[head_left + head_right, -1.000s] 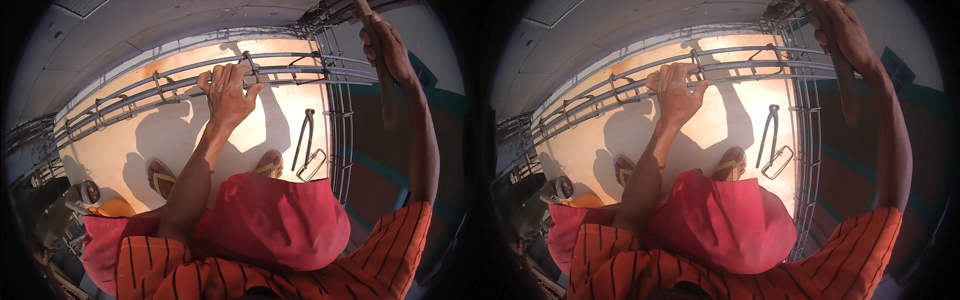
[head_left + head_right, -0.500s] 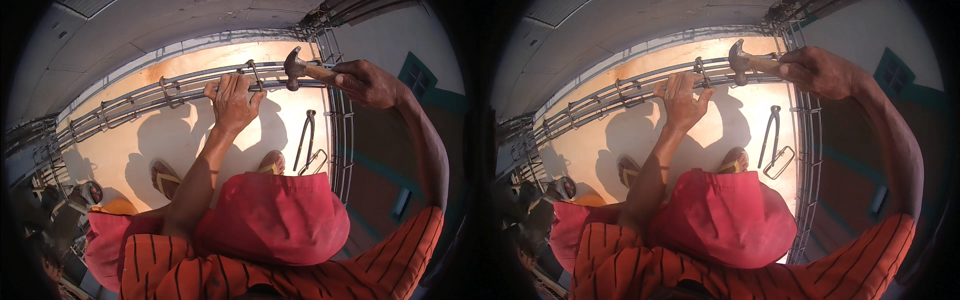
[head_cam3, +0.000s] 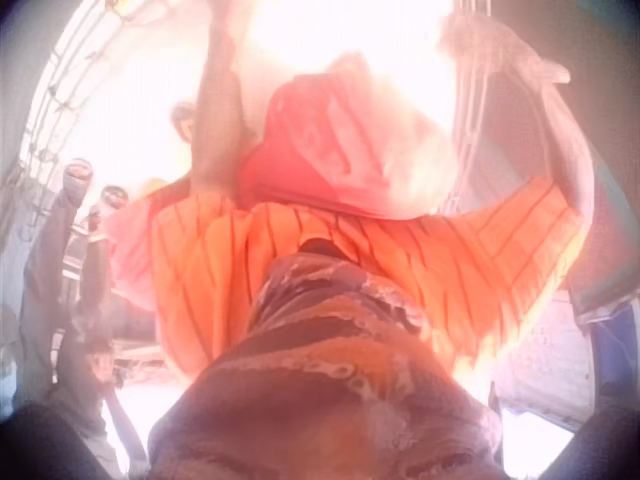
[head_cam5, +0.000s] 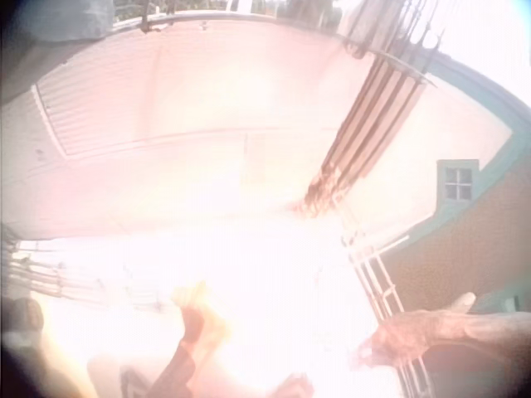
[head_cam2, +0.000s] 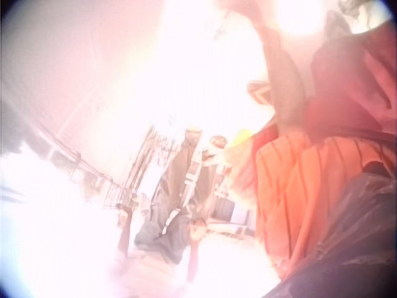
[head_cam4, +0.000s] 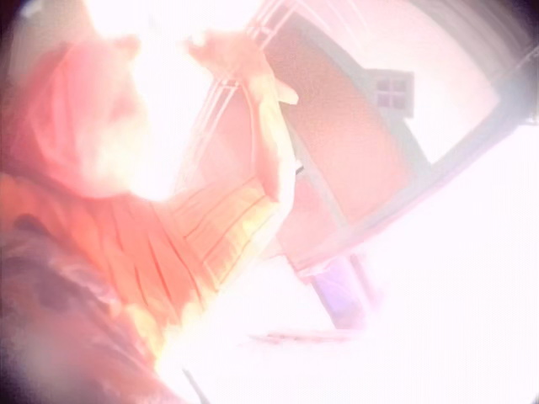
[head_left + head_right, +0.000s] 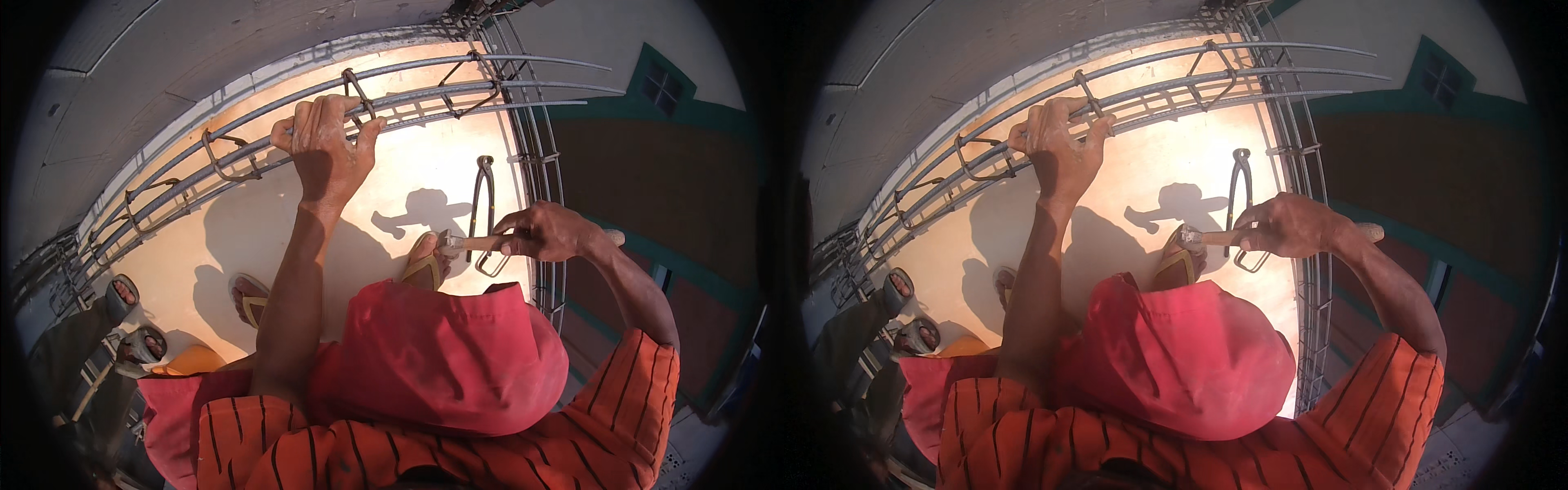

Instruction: The person secures rebar cages using wire, pliers, and a hammer on a construction site.

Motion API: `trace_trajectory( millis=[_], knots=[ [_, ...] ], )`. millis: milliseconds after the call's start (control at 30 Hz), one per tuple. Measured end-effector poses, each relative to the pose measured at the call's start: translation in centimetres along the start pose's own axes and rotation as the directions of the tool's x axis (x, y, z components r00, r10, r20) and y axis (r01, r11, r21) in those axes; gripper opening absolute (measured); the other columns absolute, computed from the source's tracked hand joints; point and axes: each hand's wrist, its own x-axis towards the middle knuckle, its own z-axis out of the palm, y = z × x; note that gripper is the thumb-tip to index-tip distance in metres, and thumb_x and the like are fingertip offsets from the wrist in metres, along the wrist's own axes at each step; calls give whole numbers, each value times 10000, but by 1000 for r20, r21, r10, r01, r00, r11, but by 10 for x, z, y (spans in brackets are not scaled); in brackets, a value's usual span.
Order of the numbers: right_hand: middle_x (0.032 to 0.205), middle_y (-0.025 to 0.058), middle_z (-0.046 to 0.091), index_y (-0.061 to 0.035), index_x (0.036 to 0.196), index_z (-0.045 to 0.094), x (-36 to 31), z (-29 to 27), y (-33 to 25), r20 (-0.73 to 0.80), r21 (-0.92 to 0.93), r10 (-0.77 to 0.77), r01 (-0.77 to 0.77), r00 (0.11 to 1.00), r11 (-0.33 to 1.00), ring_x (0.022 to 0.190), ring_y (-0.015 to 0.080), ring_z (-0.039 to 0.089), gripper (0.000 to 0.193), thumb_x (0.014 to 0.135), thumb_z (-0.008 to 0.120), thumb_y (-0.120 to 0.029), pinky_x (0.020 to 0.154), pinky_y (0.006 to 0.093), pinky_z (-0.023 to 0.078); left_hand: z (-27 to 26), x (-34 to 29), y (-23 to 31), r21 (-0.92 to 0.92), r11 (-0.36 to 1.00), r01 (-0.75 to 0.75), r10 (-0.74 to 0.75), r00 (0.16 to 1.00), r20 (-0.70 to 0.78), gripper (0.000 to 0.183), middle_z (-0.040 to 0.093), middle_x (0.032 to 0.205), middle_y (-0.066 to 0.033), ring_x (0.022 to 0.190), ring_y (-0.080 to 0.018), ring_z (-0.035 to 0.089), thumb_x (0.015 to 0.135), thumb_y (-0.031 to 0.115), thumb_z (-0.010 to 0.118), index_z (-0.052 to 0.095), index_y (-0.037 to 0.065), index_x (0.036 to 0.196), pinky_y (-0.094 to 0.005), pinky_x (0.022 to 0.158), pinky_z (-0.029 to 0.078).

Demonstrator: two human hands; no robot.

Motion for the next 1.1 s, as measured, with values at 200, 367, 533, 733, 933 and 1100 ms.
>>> trace_trajectory(
  millis=[200, 367, 533, 733, 933, 1100],
  knots=[
    [983, 130, 648, -169, 1277, 552, 81, 167, 19, -627, 189, 190, -89, 756, 978, 819, 338, 658, 453, 857, 653, -305, 719, 421, 543, 9, 12, 12, 1, 1000, 23, -23, 999, 25, 365, 595, 739, -1, 808, -187, 538, 642, 272, 848, 633, 126, 898, -415, 862, 271],
    [1122, 136, 626, -112, 1216, 580, 103, 198, 12, -683, 321, 249, -24, 686, 947, 1044, 338, 594, 404, 842, 680, -227, 878, 420, 488, -2, 8, -1, -53, 994, 93, -89, 993, 80, 319, 584, 834, -19, 877, -214, 521, 692, 236, 787, 597, 114, 917, -439, 849, 243],
    [1195, 206, 523, -63, 1327, 471, 100, 179, 117, -807, 371, 457, -280, 375, 885, 1065, 367, 530, 615, 780, 725, -179, 896, 449, 438, -4, 6, 7, -225, 971, 85, -84, 996, 13, 318, 554, 817, -40, 868, -212, 506, 695, 219, 772, 548, 97, 887, -426, 831, 244],
    [942, 112, 554, -27, 1234, 516, 120, 181, 197, -539, 554, 719, -459, 438, 695, 809, 246, 547, 494, 769, 648, -127, 674, 355, 434, 2, 11, 15, -255, 966, 53, -42, 998, 47, 333, 547, 893, -62, 948, -214, 478, 698, 201, 749, 540, 59, 915, -412, 886, 248],
    [672, -28, 447, -27, 1028, 573, 90, 125, 139, -184, 942, 564, -19, 805, 334, 547, 95, 426, 329, 712, 483, -39, 471, 207, 292, -5, 4, 0, -184, 975, 127, -134, 991, -26, 304, 580, 753, 8, 813, -198, 524, 674, 223, 803, 608, 114, 880, -417, 843, 243],
    [924, 82, 653, -65, 1221, 487, -1, 42, 72, -383, 812, 415, 87, 825, 577, 745, 165, 635, 421, 803, 444, -30, 548, 256, 462, 0, 15, 16, -77, 990, 116, -112, 993, 48, 304, 617, 813, -3, 853, -200, 527, 676, 245, 801, 613, 124, 882, -417, 861, 234]
  ],
)
